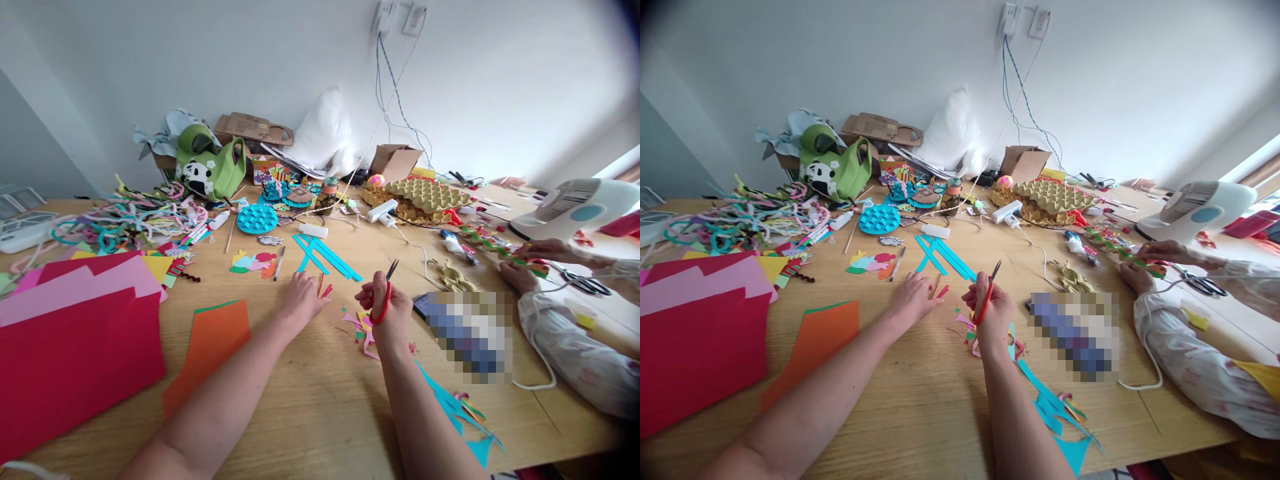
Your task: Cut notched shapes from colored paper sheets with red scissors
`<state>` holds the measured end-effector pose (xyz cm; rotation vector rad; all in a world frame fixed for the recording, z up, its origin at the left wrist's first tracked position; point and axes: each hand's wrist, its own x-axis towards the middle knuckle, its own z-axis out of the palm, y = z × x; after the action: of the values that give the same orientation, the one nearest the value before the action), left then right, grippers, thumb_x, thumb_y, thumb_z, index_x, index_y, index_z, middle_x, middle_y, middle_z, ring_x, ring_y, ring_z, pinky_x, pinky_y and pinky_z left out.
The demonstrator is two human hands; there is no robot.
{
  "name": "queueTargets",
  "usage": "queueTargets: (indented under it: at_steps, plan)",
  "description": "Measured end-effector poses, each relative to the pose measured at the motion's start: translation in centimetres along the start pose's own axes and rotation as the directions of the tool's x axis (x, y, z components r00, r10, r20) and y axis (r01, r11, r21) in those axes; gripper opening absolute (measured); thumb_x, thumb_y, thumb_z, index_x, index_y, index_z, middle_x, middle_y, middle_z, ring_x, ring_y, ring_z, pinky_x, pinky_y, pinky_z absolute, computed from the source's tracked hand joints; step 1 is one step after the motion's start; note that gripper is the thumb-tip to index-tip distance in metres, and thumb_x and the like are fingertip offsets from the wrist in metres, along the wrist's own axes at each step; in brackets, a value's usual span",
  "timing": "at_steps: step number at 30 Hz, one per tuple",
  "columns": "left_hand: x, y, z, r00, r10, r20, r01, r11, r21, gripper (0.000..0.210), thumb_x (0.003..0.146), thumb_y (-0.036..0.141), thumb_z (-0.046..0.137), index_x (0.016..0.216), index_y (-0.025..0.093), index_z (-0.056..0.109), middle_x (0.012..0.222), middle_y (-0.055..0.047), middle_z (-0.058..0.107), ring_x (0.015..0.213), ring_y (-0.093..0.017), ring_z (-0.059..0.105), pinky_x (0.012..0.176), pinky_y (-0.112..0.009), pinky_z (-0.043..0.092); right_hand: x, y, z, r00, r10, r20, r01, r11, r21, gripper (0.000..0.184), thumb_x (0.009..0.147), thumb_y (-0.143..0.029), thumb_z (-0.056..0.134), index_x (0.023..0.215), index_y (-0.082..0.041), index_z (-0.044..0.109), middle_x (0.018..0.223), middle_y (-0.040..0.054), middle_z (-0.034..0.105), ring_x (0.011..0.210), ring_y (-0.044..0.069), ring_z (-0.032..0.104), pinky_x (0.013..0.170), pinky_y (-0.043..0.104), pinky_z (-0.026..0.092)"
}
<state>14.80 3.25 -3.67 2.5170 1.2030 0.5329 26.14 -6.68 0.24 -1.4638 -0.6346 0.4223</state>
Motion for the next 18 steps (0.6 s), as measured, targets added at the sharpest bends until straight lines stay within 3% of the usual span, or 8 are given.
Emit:
queueTargets:
  at_steps: [6,11,18]
  plan:
    - [-0.2,0.1,0.1,0.998,0.029,0.047,-0.036,0.986,0.161,0.012,0.072,0.024,0.060,0.072,0.014,0.068,0.094,-0.013,0.060,0.098,-0.026,0.048,0.088,-0.035,0.039,0.0,0.0,-0.1,1.000,0.005,0.011,-0.005,1.000,-0.012,0.047,0.077,-0.058,0.054,0.064,-0.013,0.061,0.051,0.0032,0.060,0.044,0.010,0.050,0.045,0.022,0.039]
    - [-0.4,0.3,-0.8,0.991,0.078,0.105,-0.099,0.974,0.205,0.018,0.074,0.020,0.057,0.082,0.009,0.069,0.094,-0.017,0.060,0.100,-0.028,0.047,0.089,-0.036,0.038,0.0,-0.1,-0.1,1.000,0.010,0.021,-0.010,1.000,-0.006,0.047,0.078,-0.058,0.053,0.065,-0.013,0.061,0.051,0.0032,0.059,0.044,0.010,0.049,0.044,0.021,0.039]
    - [-0.3,0.2,-0.5,0.980,0.162,0.113,-0.184,0.958,0.221,0.018,0.077,0.015,0.052,0.082,0.011,0.069,0.092,-0.016,0.060,0.102,-0.028,0.047,0.090,-0.037,0.036,0.1,-0.1,0.0,1.000,0.017,0.023,-0.017,1.000,-0.016,0.049,0.076,-0.060,0.054,0.065,-0.013,0.061,0.051,0.0039,0.060,0.043,0.011,0.050,0.044,0.022,0.039]
